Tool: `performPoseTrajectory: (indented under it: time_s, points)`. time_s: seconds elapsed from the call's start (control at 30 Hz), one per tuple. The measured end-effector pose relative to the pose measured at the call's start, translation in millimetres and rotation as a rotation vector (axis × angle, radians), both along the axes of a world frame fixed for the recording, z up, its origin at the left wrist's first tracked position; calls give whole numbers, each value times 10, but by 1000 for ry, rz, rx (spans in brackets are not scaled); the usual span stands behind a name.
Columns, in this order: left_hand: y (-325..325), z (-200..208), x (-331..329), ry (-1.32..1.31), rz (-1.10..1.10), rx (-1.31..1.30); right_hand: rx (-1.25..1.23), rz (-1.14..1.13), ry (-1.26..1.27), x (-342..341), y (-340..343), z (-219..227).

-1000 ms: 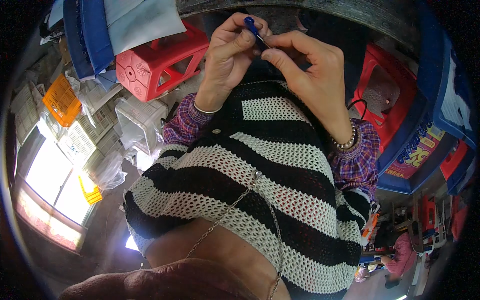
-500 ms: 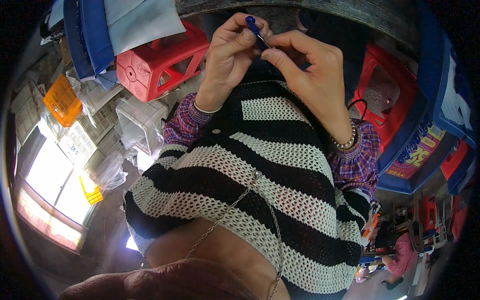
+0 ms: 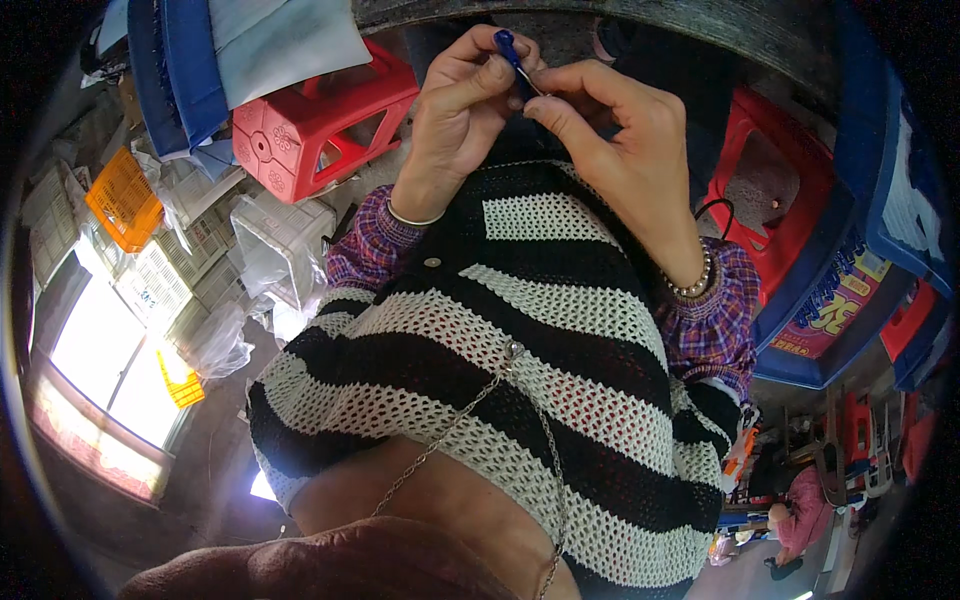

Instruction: The recorder is assembling small blue plastic components by inserting a metal pin using their hands.

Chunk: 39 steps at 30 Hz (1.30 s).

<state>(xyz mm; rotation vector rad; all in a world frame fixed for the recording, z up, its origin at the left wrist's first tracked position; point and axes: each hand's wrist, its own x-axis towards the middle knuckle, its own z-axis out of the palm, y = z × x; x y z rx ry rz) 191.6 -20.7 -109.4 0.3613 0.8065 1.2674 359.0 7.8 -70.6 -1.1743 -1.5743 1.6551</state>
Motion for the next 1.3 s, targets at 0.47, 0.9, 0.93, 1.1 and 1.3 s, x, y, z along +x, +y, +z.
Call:
performPoseTrajectory:
  time_s: [0.47,0.9,0.93,1.1,1.3]
  points:
    - [11,29,12,18,2,-23,3,-2,19,4,10,-1]
    - [11,-2,14,21,-9,-11,14,-6,-10,11,9,0]
    - [9,-4,14,16,-9,-11,7,-4,-16,10,9,4]
    - [2,-10,18,15,-9,-13,9,-6,-3,16,0,-4]
    - [1,-16,22,5,-11,-14,-3,-11,0,20,-1,-4]
